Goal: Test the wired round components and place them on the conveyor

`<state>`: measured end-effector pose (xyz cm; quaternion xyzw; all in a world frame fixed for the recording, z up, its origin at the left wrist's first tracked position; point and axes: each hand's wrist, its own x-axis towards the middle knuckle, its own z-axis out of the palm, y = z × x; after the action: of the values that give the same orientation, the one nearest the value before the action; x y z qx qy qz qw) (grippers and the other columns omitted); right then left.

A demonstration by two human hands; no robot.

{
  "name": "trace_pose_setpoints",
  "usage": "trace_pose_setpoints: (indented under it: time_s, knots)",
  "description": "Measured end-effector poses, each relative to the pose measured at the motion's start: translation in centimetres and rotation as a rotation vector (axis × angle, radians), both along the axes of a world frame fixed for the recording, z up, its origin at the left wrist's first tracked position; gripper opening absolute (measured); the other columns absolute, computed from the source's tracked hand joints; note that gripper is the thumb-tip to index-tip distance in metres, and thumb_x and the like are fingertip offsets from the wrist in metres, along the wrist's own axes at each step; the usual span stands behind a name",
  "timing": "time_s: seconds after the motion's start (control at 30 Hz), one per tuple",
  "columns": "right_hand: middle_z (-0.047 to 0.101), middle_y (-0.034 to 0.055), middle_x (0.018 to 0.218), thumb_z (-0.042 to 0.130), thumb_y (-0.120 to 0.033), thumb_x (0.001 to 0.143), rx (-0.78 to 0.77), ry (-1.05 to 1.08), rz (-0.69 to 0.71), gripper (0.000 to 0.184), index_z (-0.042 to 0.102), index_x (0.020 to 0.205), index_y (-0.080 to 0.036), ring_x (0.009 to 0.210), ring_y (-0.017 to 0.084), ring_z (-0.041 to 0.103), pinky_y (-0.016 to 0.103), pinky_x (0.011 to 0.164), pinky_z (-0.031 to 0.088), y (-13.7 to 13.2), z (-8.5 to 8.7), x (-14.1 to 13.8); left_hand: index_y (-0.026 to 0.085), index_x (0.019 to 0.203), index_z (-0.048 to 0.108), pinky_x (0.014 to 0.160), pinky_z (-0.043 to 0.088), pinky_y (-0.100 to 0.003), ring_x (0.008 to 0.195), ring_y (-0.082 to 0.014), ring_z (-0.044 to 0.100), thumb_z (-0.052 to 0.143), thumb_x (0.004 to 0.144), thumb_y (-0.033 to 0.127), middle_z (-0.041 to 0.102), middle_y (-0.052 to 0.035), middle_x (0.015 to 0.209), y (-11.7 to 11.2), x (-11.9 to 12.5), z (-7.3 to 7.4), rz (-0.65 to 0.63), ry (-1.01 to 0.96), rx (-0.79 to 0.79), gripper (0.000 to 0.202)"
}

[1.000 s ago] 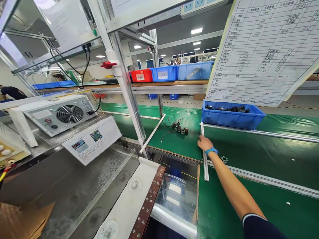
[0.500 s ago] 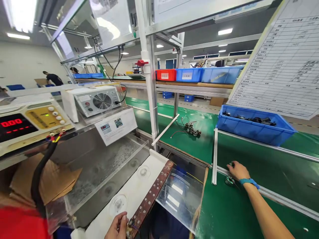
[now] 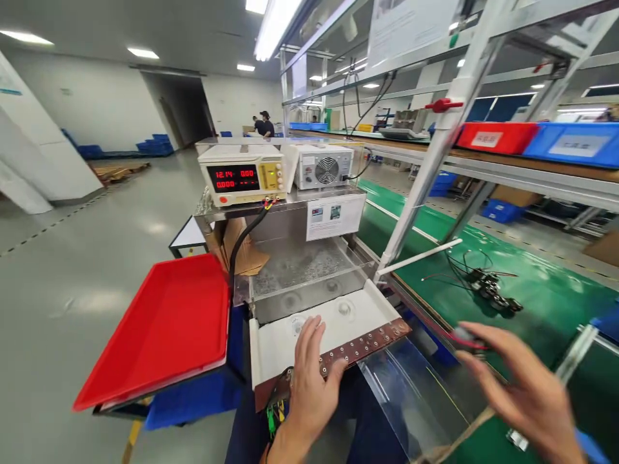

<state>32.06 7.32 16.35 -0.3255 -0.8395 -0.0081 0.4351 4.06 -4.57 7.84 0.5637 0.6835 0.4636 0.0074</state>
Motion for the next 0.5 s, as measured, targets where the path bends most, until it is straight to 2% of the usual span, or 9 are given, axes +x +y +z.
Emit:
trace_pose_setpoints:
  time_s: [0.07, 0.1, 0.13, 0.2, 0.27, 0.37, 0.43, 0.5]
  knots:
    - [0.064, 0.0086, 0.111, 0.059, -0.031, 0.09, 0.027, -0.072, 0.265, 0.044, 0.05, 0.132, -0.027, 0.101, 0.021, 0.063, 0.034, 0.084, 0.053, 0.0, -1.2, -5.4, 0.019, 0.147, 0.027, 0.116, 0.03, -0.045, 0.145, -0.0251, 0.023, 0.055, 0.09, 0.037, 0.033, -0.012, 0.153, -1.0, 1.1, 2.0, -0.007, 0.146, 0.052, 0.066]
    - [0.064, 0.0091, 0.112, 0.059, -0.028, 0.09, 0.03, -0.09, 0.363, 0.043, 0.049, 0.132, -0.025, 0.102, 0.02, 0.062, 0.032, 0.084, 0.053, 0.3, -2.2, -8.0, 0.018, 0.147, 0.027, 0.115, 0.03, -0.046, 0.144, -0.027, 0.023, 0.056, 0.09, 0.038, 0.034, -0.0126, 0.152, -1.4, 1.3, 2.5, 0.007, 0.199, 0.046, 0.067]
    - [0.063, 0.0101, 0.114, 0.057, -0.026, 0.091, 0.011, -0.094, 0.437, 0.043, 0.047, 0.133, -0.022, 0.104, 0.02, 0.061, 0.032, 0.086, 0.052, 0.7, -3.6, -10.6, 0.017, 0.146, 0.031, 0.112, 0.033, -0.047, 0.141, -0.0287, 0.029, 0.055, 0.09, 0.039, 0.04, -0.0133, 0.148, -1.8, 1.1, 2.7, 0.037, 0.228, 0.007, 0.064]
    - [0.063, 0.0118, 0.111, 0.053, -0.027, 0.093, -0.047, -0.078, 0.551, 0.04, 0.046, 0.131, -0.019, 0.101, 0.02, 0.061, 0.032, 0.084, 0.052, 1.8, -6.7, -15.6, 0.017, 0.135, 0.046, 0.101, 0.042, -0.046, 0.127, -0.0289, 0.049, 0.048, 0.093, 0.036, 0.056, -0.0126, 0.132, -2.6, 0.2, 2.5, 0.113, 0.203, -0.187, 0.046]
    - [0.064, 0.0107, 0.099, 0.053, -0.034, 0.093, -0.123, -0.122, 0.561, 0.035, 0.051, 0.124, -0.016, 0.09, 0.02, 0.062, 0.031, 0.075, 0.051, 3.0, -10.0, -20.0, 0.019, 0.118, 0.058, 0.087, 0.048, -0.041, 0.106, -0.0264, 0.062, 0.039, 0.096, 0.029, 0.067, -0.0095, 0.112, -3.5, -1.1, 2.1, 0.191, 0.111, -0.488, 0.031]
    - [0.066, 0.009, 0.096, 0.057, -0.041, 0.09, -0.247, -0.368, 0.509, 0.034, 0.057, 0.113, -0.016, 0.087, 0.021, 0.063, 0.03, 0.074, 0.048, 4.3, -14.2, -25.5, 0.022, 0.108, 0.062, 0.075, 0.047, -0.038, 0.093, -0.0276, 0.067, 0.029, 0.097, 0.024, 0.07, -0.0074, 0.101, -5.5, -2.8, 1.9, 0.289, 0.017, -0.901, 0.035]
    - [0.067, 0.0079, 0.097, 0.058, -0.043, 0.088, -0.31, -0.54, 0.46, 0.032, 0.059, 0.107, -0.017, 0.09, 0.022, 0.064, 0.03, 0.075, 0.046, 4.5, -16.2, -28.2, 0.023, 0.107, 0.061, 0.072, 0.046, -0.038, 0.093, -0.0306, 0.068, 0.027, 0.098, 0.027, 0.071, -0.0083, 0.098, -7.1, -3.6, 1.6, 0.331, 0.007, -1.052, 0.036]
    - [0.068, 0.0076, 0.097, 0.058, -0.044, 0.087, -0.36, -0.659, 0.394, 0.03, 0.06, 0.101, -0.018, 0.091, 0.022, 0.064, 0.029, 0.075, 0.044, 4.4, -17.6, -29.9, 0.023, 0.102, 0.062, 0.072, 0.044, -0.037, 0.095, -0.0315, 0.067, 0.028, 0.097, 0.03, 0.072, -0.0093, 0.096, -8.6, -4.2, 0.9, 0.332, -0.02, -1.106, 0.035]
